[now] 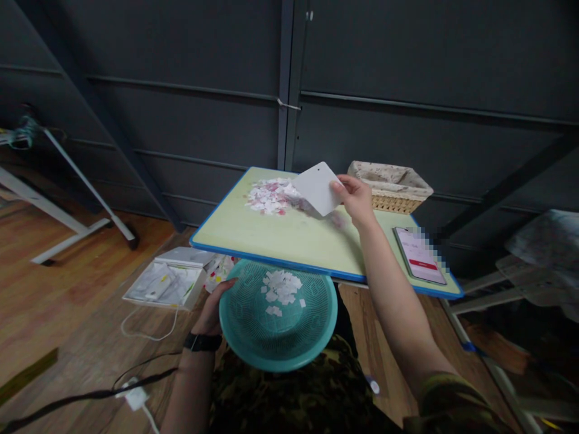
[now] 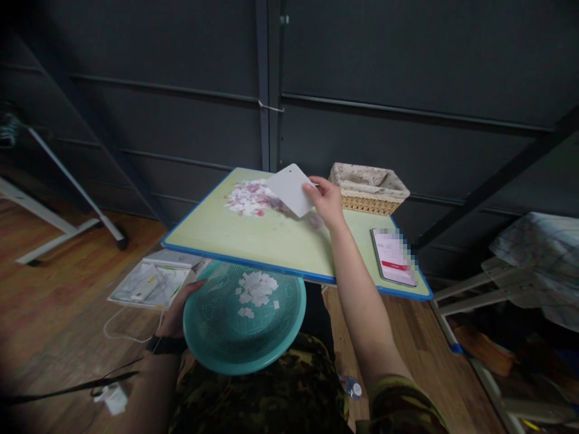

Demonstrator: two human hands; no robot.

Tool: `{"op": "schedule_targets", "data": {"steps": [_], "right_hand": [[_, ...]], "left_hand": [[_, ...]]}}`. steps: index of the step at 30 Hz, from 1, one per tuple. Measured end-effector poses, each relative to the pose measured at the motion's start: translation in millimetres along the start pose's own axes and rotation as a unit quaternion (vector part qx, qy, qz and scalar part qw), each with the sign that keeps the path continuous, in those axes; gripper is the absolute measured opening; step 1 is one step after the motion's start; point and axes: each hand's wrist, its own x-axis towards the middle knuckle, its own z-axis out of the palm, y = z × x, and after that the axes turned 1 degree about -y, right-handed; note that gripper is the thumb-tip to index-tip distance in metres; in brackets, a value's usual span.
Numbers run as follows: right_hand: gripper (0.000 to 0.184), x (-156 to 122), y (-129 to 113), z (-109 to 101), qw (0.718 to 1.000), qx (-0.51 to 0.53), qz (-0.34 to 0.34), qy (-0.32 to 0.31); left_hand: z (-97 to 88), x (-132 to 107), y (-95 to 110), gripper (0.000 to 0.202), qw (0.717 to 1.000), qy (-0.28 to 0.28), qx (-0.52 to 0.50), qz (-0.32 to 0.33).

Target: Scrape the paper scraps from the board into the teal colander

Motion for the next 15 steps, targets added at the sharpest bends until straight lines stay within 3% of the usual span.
{"op": "schedule_targets", "data": {"steps": [2,4,9,15], "right_hand": [[0.037,3,5,-6,0.995,-0.079,-0.046,0.041],[0.034,3,6,-12,0.985,-0.160,-0.059,0.034],[0.033,-2,1,-22,0.951,-0.306,-0.035,0.015],[0.028,-6,-8,-17,0.919,-0.394,-0.012,0.001]], "left_hand": [[-0.7,1,0,0.015,1.000,0.001,0.001,0.010],[-1.7,2,0,0.016,1.000,0.009,0.004,0.018],[-3.7,2,0,0.018,1.000,0.005,-0.005,0.010],[-2.8,1,-1,0.018,1.000,-0.003,-0.022,0.016]]}}
